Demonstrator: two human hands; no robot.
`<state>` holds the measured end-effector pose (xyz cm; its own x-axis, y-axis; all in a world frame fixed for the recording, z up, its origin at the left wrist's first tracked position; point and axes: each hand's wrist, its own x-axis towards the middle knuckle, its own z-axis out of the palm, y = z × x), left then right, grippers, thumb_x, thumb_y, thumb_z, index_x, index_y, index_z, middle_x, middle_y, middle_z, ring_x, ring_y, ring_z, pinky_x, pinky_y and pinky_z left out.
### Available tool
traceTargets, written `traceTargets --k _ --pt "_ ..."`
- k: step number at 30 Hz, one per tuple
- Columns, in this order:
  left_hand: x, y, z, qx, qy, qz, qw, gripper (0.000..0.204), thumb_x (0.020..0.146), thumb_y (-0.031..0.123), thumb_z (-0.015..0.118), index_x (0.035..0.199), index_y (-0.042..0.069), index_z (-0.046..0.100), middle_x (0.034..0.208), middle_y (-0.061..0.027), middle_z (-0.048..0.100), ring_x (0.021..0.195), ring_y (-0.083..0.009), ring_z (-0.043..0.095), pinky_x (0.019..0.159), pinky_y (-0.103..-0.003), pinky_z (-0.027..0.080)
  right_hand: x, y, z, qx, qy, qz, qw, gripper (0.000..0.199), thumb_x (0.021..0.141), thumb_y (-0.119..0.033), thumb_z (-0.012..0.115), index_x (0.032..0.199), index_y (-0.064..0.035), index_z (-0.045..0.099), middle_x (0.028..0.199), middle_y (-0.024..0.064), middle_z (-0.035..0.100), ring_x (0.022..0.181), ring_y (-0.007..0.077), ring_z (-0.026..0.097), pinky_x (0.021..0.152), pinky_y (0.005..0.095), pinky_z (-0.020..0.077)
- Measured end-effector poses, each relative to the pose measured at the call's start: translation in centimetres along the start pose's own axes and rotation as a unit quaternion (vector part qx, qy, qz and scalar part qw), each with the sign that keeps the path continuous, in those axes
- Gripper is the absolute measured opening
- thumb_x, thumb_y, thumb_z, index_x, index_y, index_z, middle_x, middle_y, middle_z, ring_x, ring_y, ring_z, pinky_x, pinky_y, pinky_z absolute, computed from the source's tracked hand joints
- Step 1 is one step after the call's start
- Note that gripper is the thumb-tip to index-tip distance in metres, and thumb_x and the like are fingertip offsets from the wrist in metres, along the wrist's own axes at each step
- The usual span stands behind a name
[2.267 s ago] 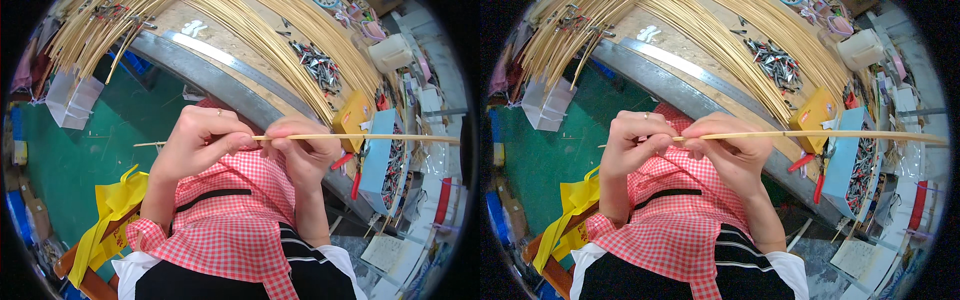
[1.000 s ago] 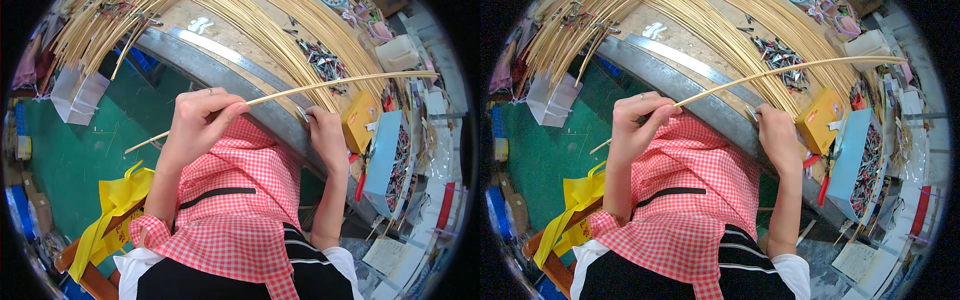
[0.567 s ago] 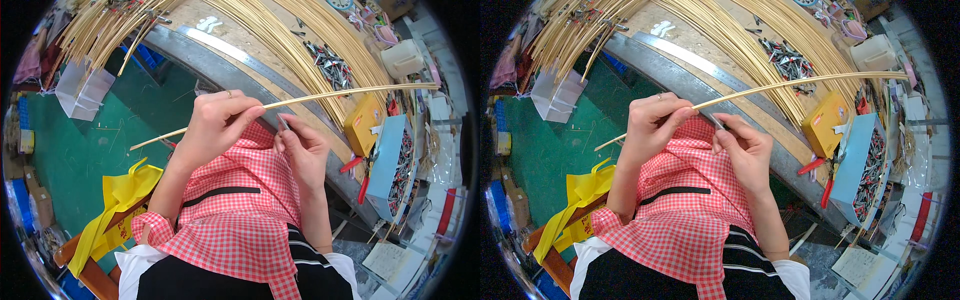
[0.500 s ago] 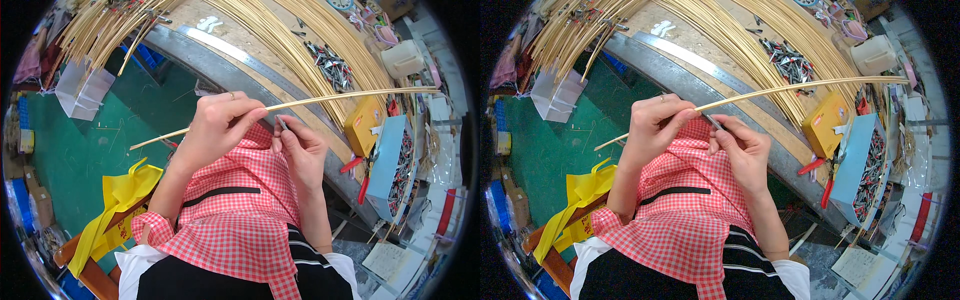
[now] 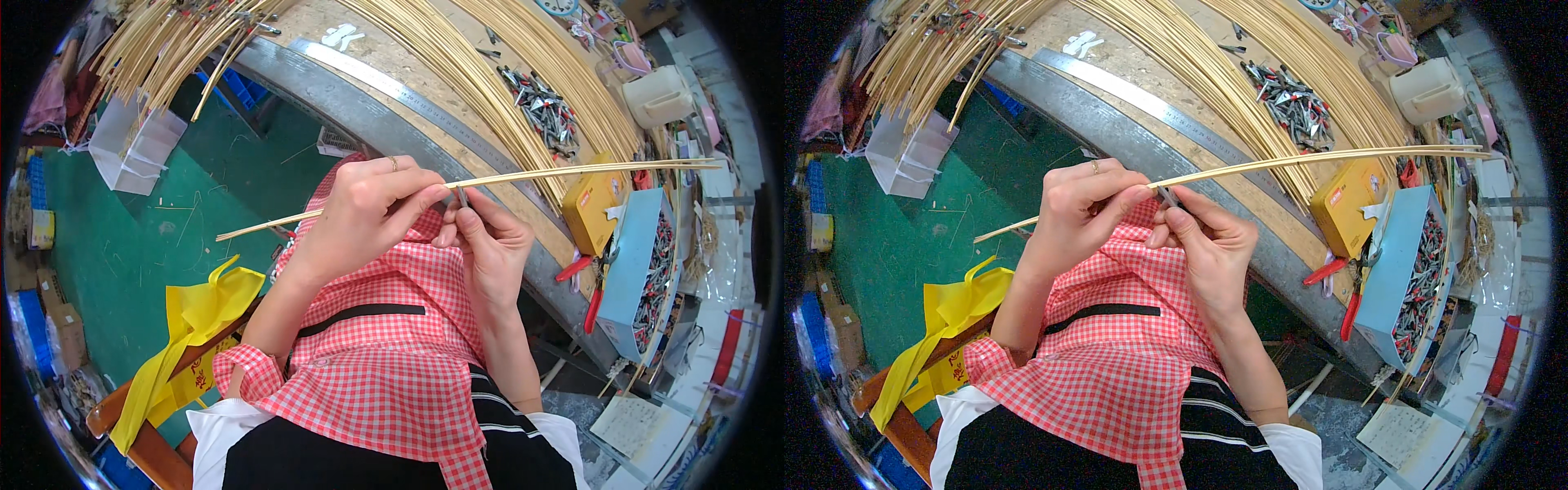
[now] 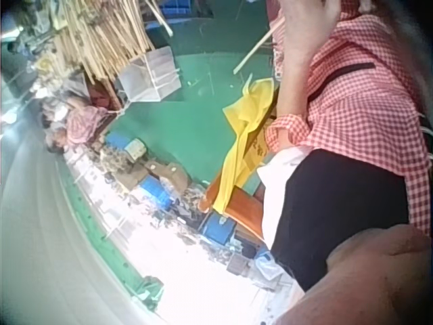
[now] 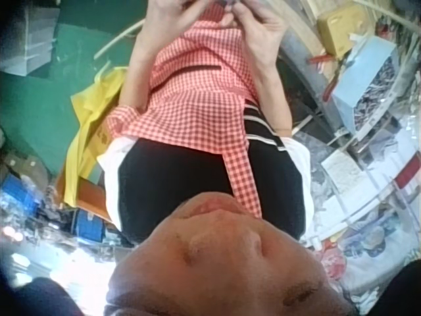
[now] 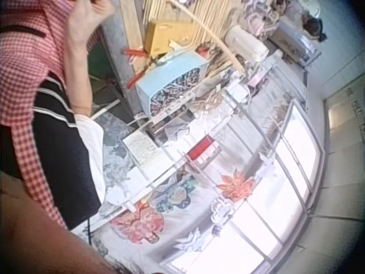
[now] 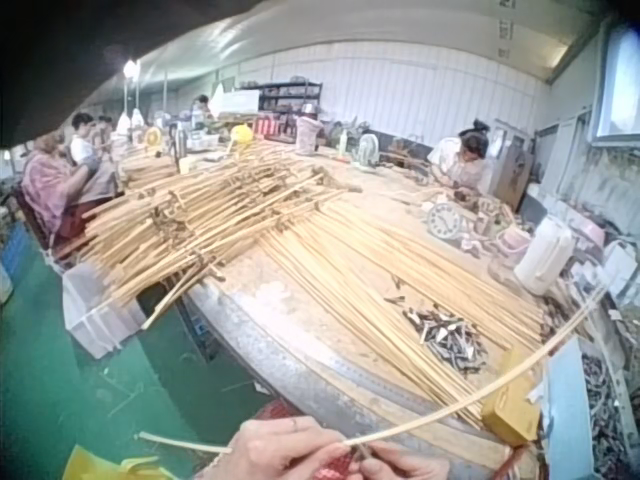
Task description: The person sits at a workbench and repeatedly picks up thin bamboo sticks. They align two sticks together and secure them with a small metal clip, then place the assembled pair onto a growing pile on the table. The process is repeated continuously throughout the video.
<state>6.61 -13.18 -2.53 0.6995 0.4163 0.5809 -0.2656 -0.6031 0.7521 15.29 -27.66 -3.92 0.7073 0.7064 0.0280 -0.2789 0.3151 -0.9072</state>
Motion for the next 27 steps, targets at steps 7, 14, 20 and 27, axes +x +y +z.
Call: traceTargets --k 7,14,20,27 --pt "0.1 -0.5 -0.6 -0.003 -0.034 -0.006 0.999 0.007 0.078 0.003 0.067 0.082 -0.003 0.067 0.063 -0.0102 0.059 0.053 -0.0180 0.057 0.047 -0.027 0.041 0.4 -0.5 -0.8 -0.119 -0.042 -0.037 0.991 0.027 0.087 0.000 0.060 0.113 0.0073 0.059 0.103 0.0144 0.063 0.083 0.0170 0.062 0.073 0.0274 0.0530" --pt "0.2 -1.1 -2.3 -0.068 -0.171 -0.095 0.978 0.009 0.081 0.005 0.064 0.083 -0.003 0.067 0.065 -0.0089 0.061 0.056 -0.0139 0.057 0.053 -0.025 0.043 1.8 -2.2 -1.8 -0.028 -0.037 -0.111 0.993 0.018 0.087 -0.001 0.061 0.103 0.0068 0.063 0.093 0.0113 0.062 0.073 0.0132 0.059 0.063 0.0267 0.0524" --pt "0.6 -0.4 -2.3 -0.066 -0.061 -0.070 0.993 0.021 0.076 0.003 0.066 0.097 0.000 0.068 0.084 -0.0113 0.068 0.078 -0.0190 0.065 0.068 -0.027 0.050 1.0 -1.3 0.5 -0.074 -0.006 -0.053 0.996 0.011 0.084 0.006 0.060 0.093 0.0076 0.066 0.077 0.0083 0.063 0.060 0.0121 0.058 0.057 0.0231 0.0500" --pt "0.1 1.7 -1.2 0.031 -0.034 0.089 0.995 0.027 0.067 0.006 0.073 0.094 0.003 0.070 0.080 -0.0099 0.066 0.074 -0.0221 0.065 0.062 -0.029 0.051 -0.3 2.3 2.3 -0.187 -0.071 -0.136 0.970 0.010 0.082 0.002 0.062 0.090 0.0062 0.066 0.082 0.0088 0.066 0.070 0.0133 0.062 0.062 0.0251 0.0491"
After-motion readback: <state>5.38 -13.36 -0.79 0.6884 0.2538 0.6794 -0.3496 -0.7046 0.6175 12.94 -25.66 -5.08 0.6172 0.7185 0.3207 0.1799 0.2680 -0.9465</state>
